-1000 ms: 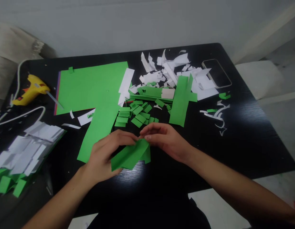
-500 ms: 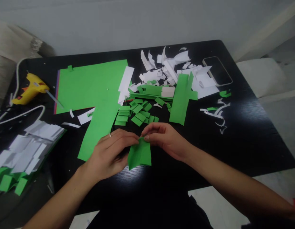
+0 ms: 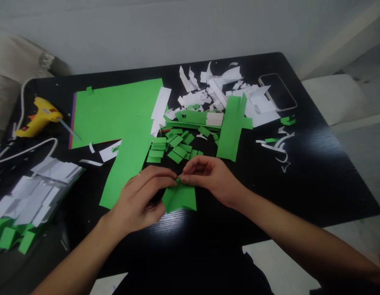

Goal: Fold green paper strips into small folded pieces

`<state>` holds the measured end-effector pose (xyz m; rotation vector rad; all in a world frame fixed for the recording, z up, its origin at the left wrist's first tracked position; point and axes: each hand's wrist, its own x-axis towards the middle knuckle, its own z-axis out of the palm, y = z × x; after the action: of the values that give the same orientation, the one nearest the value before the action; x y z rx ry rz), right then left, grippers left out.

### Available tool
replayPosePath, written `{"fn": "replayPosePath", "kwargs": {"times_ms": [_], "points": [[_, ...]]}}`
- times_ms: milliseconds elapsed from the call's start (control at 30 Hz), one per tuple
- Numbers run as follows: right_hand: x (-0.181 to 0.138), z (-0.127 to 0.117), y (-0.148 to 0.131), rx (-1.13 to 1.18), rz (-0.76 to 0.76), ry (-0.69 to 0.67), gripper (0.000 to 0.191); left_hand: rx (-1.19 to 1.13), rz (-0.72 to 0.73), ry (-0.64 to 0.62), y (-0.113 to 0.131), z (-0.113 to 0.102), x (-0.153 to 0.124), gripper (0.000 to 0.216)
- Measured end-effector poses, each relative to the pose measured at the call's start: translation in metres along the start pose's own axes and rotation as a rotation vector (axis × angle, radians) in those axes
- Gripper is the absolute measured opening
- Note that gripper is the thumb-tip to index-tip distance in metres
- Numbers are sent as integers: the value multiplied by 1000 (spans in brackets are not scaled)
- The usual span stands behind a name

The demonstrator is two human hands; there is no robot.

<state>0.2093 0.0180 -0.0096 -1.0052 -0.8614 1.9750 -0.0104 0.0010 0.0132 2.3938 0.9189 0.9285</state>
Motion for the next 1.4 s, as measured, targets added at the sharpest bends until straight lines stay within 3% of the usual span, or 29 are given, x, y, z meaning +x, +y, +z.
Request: {"fn": "replayPosePath", "kwargs": {"times_ms": [200,1400], "points": [[-3,0,-2,-64,-68,-26,28,-30,-32,27,-3,4,-7,19],[-5,0,-2,-97,-70,-54,32,-117,-57,-19,-4,5,-9,24]]}}
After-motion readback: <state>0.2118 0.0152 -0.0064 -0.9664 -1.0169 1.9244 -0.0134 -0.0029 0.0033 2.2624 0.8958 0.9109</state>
